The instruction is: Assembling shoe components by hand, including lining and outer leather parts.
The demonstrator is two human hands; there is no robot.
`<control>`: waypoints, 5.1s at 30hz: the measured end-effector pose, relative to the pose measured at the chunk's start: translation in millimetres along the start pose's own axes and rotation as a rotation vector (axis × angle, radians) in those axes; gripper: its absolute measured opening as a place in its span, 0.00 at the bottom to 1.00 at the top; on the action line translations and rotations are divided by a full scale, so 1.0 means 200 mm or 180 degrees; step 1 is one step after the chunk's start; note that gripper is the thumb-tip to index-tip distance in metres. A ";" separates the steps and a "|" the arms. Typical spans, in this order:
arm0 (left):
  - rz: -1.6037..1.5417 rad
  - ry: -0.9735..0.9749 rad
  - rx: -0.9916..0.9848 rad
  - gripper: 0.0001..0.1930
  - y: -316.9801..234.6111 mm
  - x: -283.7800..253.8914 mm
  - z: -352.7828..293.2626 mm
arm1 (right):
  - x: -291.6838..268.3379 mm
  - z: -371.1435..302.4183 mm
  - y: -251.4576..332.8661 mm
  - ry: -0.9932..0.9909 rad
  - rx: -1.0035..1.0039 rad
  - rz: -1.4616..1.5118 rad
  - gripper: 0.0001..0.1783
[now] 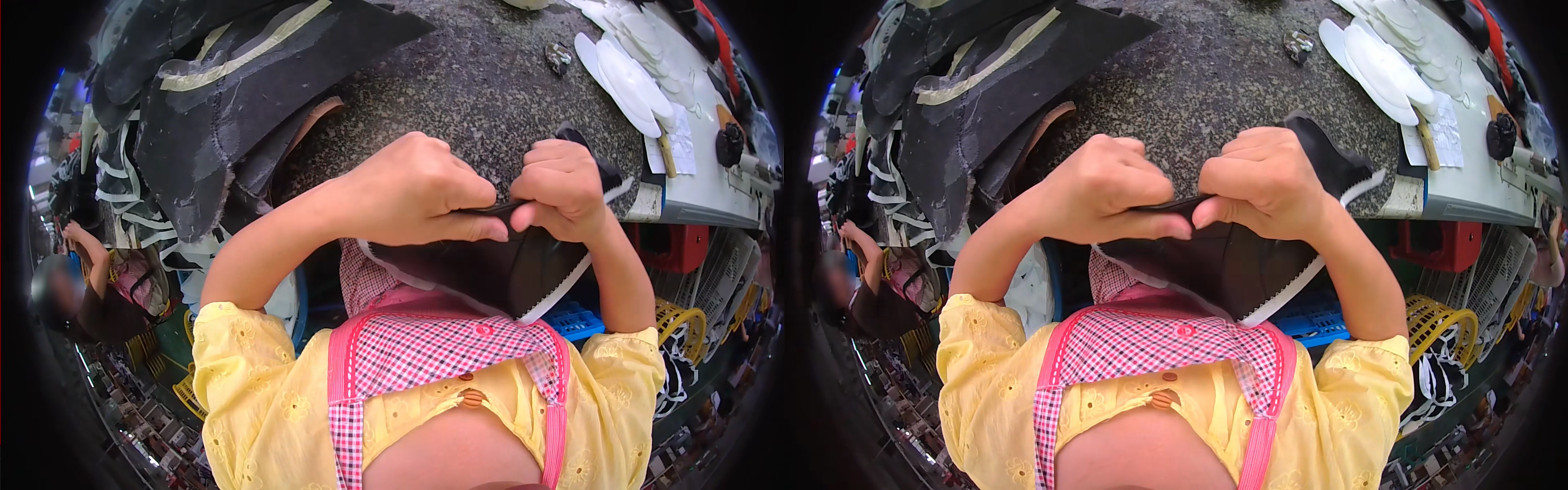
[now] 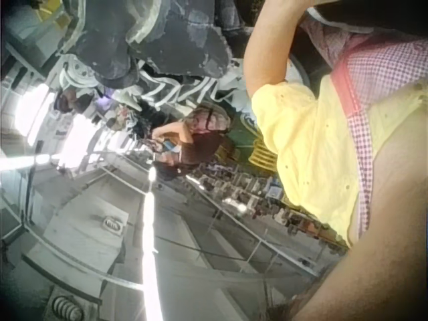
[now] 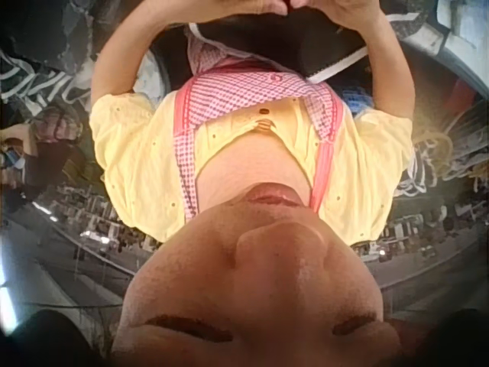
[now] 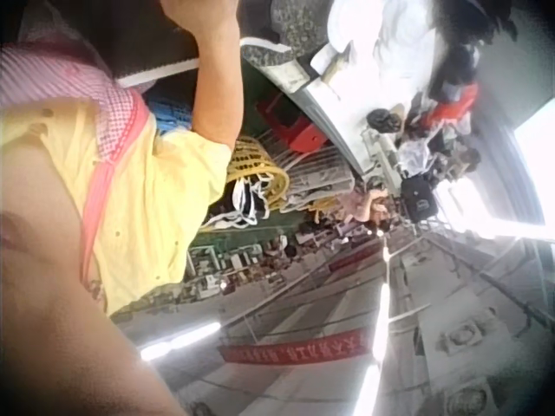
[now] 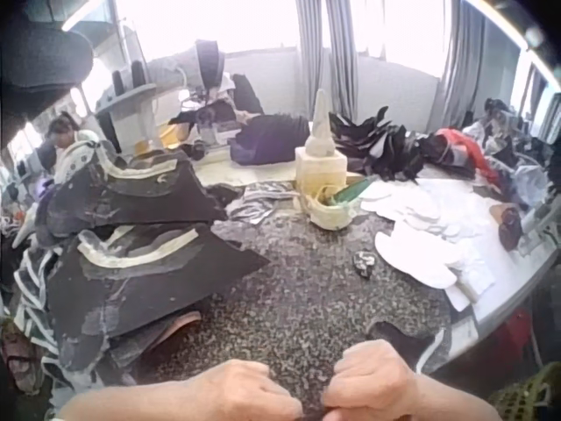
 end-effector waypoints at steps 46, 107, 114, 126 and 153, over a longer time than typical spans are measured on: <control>-0.2714 -0.1666 -0.2095 0.37 0.44 0.05 -0.14 | -0.27 -0.23 -0.06 -0.0528 0.1974 0.0834 0.12; 0.2554 0.0266 -0.0780 0.17 0.51 0.23 -0.01 | 0.23 -0.22 -0.32 0.0184 0.1369 -0.2051 0.36; 0.3404 -0.0034 -0.0882 0.19 0.46 0.28 -0.02 | 0.23 -0.22 -0.39 0.0367 0.1489 -0.2242 0.39; 0.2146 -0.0430 -0.0964 0.09 0.38 0.22 -0.06 | 0.07 -0.29 -0.35 0.0200 0.1425 -0.1369 0.28; 0.1798 0.0342 -0.0758 0.28 0.35 0.61 0.08 | -0.29 -0.89 -0.66 -0.1324 0.3440 0.0291 0.19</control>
Point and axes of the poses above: each hand's wrist, its own z-axis towards the middle knuckle, its own x-axis out of the palm, y = z × x, the point moved 7 cm from there along z, towards the middle knuckle, and after that the axes turned 1 degree about -z, right-handed, at the moved point
